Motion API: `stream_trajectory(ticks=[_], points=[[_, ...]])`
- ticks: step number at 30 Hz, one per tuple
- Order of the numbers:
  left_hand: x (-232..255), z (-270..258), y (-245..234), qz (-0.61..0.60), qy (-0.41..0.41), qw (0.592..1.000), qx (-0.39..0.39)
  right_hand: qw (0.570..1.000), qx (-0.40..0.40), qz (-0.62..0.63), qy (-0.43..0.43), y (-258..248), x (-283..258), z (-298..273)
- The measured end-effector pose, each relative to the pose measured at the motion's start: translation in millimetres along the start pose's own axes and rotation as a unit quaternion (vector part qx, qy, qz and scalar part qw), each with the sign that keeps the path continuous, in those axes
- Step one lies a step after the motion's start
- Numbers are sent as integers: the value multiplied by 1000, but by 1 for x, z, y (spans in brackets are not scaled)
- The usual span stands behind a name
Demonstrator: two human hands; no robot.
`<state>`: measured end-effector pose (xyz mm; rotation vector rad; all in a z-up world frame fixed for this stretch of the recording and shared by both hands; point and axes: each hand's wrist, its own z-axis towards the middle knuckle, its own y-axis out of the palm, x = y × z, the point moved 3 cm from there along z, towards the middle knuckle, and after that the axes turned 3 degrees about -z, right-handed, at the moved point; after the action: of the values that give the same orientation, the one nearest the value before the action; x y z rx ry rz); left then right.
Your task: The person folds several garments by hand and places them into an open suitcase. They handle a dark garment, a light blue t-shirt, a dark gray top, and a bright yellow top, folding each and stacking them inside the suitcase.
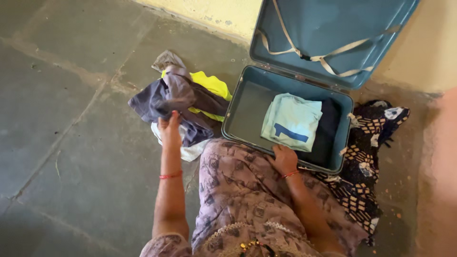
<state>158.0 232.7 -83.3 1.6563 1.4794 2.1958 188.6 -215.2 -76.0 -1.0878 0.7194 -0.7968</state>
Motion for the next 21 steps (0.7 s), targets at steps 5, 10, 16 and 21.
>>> stream_trajectory(ticks=[5, 10, 16, 21], points=[[-16, -132, 113, -114, -127, 937, -305, 904, -26, 426, -29, -40, -6, -3], [-36, -296, 177, -32, -72, 648, -757, 714, -229, 662, 12, -67, -30, -37], [-59, -314, 145, 241, -315, 533, -747, 643, -263, 712, 98, -56, -14, -103], [-40, -273, 112, 306, -150, 618, -709, 625, -269, 727, 95, -33, 21, -136]])
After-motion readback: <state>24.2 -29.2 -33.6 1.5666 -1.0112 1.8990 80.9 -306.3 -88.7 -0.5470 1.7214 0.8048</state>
